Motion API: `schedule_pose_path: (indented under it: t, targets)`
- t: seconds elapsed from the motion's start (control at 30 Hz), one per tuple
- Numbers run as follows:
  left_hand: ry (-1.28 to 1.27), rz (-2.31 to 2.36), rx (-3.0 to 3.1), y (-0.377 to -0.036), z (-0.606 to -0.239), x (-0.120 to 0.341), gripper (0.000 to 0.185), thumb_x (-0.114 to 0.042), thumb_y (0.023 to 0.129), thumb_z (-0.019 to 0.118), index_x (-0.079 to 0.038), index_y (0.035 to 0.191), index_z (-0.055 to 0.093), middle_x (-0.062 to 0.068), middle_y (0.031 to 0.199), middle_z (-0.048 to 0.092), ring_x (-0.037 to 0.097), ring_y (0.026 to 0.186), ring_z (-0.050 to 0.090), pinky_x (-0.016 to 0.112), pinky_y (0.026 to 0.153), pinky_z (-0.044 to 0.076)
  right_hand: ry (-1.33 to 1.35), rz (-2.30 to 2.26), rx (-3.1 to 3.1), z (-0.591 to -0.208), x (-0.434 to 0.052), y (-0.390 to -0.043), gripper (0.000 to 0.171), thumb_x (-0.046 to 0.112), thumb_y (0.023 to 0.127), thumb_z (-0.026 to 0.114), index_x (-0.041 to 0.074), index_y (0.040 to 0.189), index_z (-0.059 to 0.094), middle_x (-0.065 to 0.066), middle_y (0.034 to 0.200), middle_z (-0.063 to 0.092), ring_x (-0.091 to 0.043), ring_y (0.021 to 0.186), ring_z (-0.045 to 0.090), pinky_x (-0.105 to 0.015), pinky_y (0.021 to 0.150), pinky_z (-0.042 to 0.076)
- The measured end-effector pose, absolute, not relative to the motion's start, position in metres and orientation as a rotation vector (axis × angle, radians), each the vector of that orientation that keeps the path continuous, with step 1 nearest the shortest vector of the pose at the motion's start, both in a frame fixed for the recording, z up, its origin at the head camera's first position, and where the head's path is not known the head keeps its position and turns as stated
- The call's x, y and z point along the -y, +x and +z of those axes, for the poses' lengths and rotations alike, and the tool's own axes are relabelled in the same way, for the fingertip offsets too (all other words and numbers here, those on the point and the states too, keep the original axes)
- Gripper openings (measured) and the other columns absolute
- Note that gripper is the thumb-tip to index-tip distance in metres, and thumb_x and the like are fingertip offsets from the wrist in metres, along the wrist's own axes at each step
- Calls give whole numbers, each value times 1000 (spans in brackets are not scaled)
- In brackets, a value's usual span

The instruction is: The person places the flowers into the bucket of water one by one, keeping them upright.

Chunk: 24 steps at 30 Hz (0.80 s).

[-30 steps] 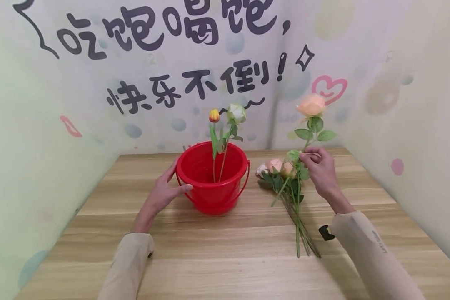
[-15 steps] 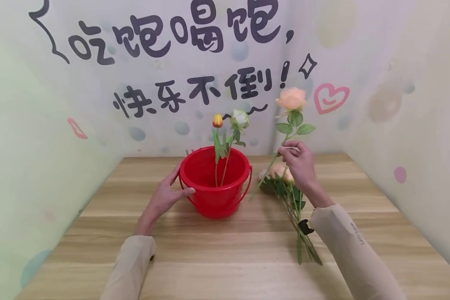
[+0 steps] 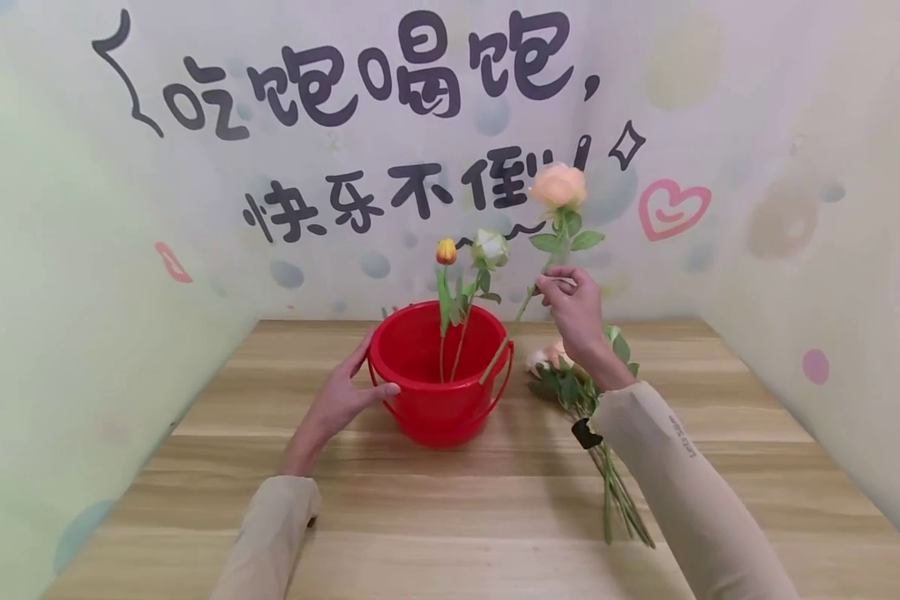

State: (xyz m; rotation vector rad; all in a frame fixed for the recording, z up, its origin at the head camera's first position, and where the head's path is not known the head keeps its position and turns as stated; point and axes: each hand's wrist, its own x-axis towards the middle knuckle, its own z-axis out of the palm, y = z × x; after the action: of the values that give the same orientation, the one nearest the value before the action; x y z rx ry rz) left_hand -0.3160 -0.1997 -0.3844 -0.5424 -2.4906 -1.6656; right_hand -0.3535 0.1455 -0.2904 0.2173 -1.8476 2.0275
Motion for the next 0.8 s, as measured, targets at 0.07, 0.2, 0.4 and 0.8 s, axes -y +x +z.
schedule_pose_path:
  t: [0.07, 0.2, 0.4, 0.8]
  targets:
    - [-546, -1668, 2485, -316, -385, 200, 96, -33, 89, 82, -23, 166, 26, 7, 167, 31, 37, 152, 24, 58, 104, 48, 216, 2046, 1836, -289, -142, -355, 7, 2, 102, 61, 5, 106, 56, 10, 75, 68, -10, 70, 54, -18, 60, 40]
    - [-541, -1677, 2476, -316, -385, 199, 96, -33, 88, 83, -24, 166, 27, 7, 166, 32, 37, 152, 24, 58, 103, 49, 213, 2050, 1841, -290, -135, -357, 7, 3, 102, 61, 5, 106, 55, 8, 76, 68, -10, 72, 53, -19, 61, 39]
    - [-548, -1682, 2469, -315, -385, 199, 97, -32, 88, 83, -24, 166, 27, 7, 166, 32, 36, 152, 24, 58, 104, 49, 210, 1988, 1908, -304, -128, -363, 9, 5, 103, 61, 2, 108, 55, 6, 78, 67, -14, 75, 54, -23, 70, 43]
    - [-559, -1669, 2454, -315, -387, 200, 97, -33, 87, 84, -23, 166, 28, 7, 165, 34, 36, 151, 27, 61, 105, 46, 248, 1878, 2051, -332, -112, -361, 17, 3, 103, 60, -5, 117, 56, -25, 98, 70, -9, 79, 62, -22, 70, 49]
